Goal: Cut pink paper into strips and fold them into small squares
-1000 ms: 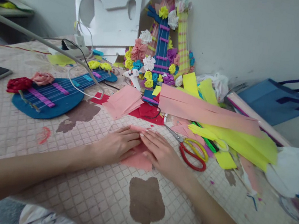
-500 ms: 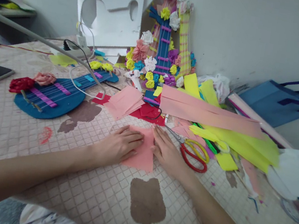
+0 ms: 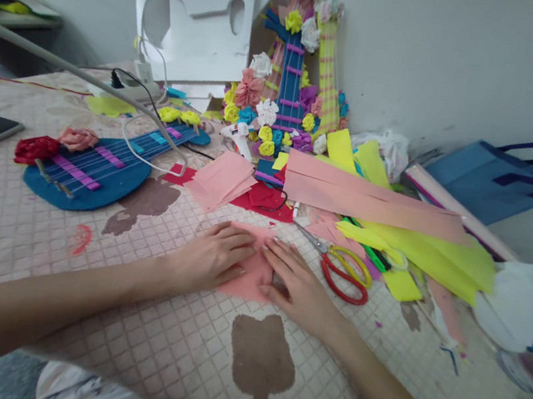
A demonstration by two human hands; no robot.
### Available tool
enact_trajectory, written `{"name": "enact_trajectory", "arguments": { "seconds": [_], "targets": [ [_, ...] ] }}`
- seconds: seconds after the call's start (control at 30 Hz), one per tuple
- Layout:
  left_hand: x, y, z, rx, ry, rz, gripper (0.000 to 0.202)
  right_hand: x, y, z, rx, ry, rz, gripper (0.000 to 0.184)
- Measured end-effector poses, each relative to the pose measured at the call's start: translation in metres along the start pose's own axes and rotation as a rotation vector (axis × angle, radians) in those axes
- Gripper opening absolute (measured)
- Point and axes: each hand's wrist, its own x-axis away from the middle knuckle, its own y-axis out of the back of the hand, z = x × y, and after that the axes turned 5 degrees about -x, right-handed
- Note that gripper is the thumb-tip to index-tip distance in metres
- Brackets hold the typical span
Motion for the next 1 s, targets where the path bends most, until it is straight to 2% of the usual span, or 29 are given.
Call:
{"name": "enact_trajectory", "arguments": {
  "seconds": [0.2,0.37,0.5,0.63,0.77,0.9,1.0],
  "targets": [
    [0.000,-0.001,-0.001,-0.005,0.010,0.007,0.035,0.000,0.000,-0.002,-0.001,-0.001,0.016,0.057],
    [0.000,0.002,-0.003,-0.003,0.029,0.029,0.038,-0.001,0.002,0.008,0.019,0.022,-0.009,0.066],
    [0.000,0.003,-0.003,0.004,0.046,0.044,0.034,0.002,-0.004,0.019,0.102,0.071,0.013,0.067],
    [0.001,0.002,-0.001,-0.006,0.061,0.054,0.039,0.008,-0.013,0.023,0.177,0.031,0.064,0.064],
    [0.000,0.003,0.003,-0.002,-0.036,0.044,0.052,0.011,-0.016,0.020,0.186,0.017,0.101,0.061],
    [-0.009,0.010,0.010,0.046,-0.197,0.134,0.050,0.011,-0.016,0.019,0.168,0.020,0.106,0.064],
    [-0.017,0.014,0.021,0.069,-0.226,0.205,0.055,0.011,-0.016,0.018,0.157,0.040,0.097,0.067]
  ]
}}
